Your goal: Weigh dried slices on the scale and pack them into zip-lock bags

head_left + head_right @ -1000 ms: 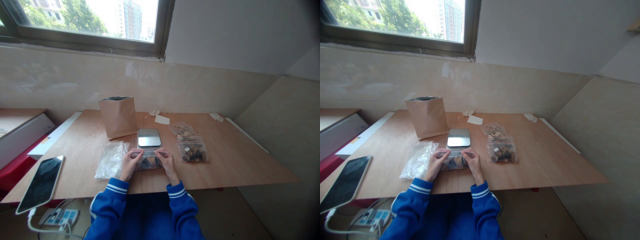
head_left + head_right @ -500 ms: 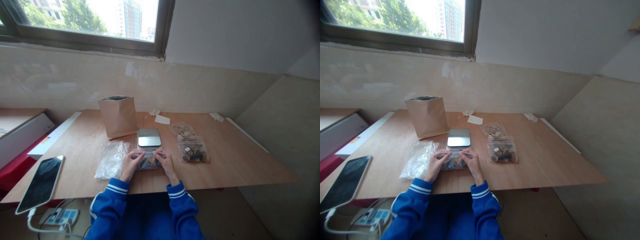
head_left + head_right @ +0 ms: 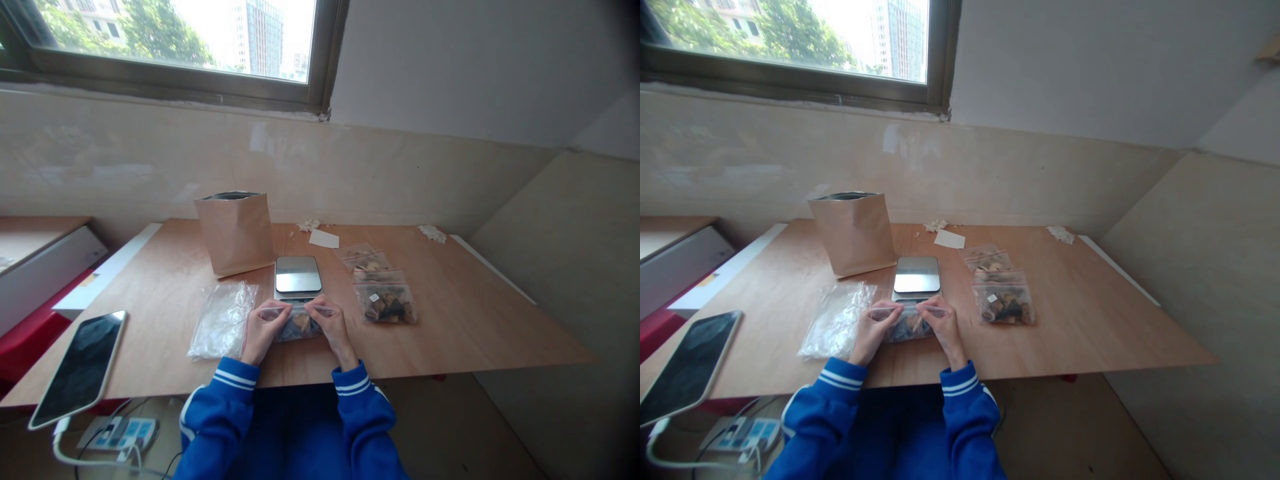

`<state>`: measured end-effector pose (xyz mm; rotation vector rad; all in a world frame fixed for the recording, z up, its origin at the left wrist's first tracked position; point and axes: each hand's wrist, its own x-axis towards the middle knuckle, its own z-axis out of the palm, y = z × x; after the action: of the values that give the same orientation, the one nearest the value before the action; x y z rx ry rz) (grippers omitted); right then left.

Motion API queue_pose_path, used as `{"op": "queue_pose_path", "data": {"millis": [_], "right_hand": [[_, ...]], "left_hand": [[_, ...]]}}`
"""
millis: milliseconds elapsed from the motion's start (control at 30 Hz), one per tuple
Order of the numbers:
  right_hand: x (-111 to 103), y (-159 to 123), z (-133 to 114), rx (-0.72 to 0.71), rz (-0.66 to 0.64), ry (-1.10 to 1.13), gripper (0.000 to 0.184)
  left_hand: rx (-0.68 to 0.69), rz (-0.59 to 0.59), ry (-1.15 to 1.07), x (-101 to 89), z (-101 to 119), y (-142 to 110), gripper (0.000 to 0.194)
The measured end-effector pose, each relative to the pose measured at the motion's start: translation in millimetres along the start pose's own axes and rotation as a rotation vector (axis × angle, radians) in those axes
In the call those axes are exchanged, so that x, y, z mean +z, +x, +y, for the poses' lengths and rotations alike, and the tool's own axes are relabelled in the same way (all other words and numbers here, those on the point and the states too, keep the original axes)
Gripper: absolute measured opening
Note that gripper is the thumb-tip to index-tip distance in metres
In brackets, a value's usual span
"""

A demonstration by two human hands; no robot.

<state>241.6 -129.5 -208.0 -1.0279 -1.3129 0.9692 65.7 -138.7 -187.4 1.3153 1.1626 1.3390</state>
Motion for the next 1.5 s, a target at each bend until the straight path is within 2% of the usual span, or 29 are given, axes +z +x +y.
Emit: {"op": "queue_pose_path", "data": {"millis": [100, 167, 233, 333, 433, 533, 733, 933, 1033, 1167, 1267, 1500], "right_hand": [[-2, -1, -8, 0.019, -0.004, -0.001, 0.023], [-4, 0, -20, -0.018, 0.014, -0.065, 0.024], [-7, 1, -36, -0.122, 0.041, -0.226, 0.023], [-7, 3, -63, -0.274, 0.050, -0.589, 0.016], [-2, 4, -83, -0.325, -0.024, -0.903, 0.012], [8, 5, -92, -0.326, -0.087, -1.071, 0.009], [24, 8, -90, -0.302, -0.287, -1.042, 0.012], [29, 11, -75, -0.353, -0.199, -1.005, 0.027], [30, 10, -74, -0.350, -0.164, -1.007, 0.029], [33, 9, -77, -0.339, -0.239, -0.976, 0.020], [36, 10, -76, -0.359, -0.299, -0.997, 0.019], [42, 9, -61, -0.382, -0.204, -1.054, 0.025]], "left_hand": [[-0.010, -0.002, -0.005, -0.3, 3, -2, 0.025], [-0.006, 0.002, -0.006, -0.3, 5, -2, 0.024], [0.006, 0.017, -0.017, 0.0, 5, -1, 0.024], [0.024, 0.045, -0.050, 0.5, 4, 0, 0.022], [0.038, 0.059, -0.059, 1.0, 2, -1, 0.022], [0.057, 0.046, -0.025, 1.6, 2, -2, 0.022], [0.100, 0.091, 0.040, -0.6, -4, -2, 0.023], [0.113, 0.055, 0.010, -2.2, -6, -2, 0.026], [0.118, 0.053, 0.003, -2.5, -6, -2, 0.030], [0.159, 0.083, 0.026, -3.5, -9, -2, 0.031], [0.178, 0.048, 0.036, -2.9, -15, -2, 0.029], [0.215, 0.057, 0.041, -1.3, -20, -1, 0.024]]}}
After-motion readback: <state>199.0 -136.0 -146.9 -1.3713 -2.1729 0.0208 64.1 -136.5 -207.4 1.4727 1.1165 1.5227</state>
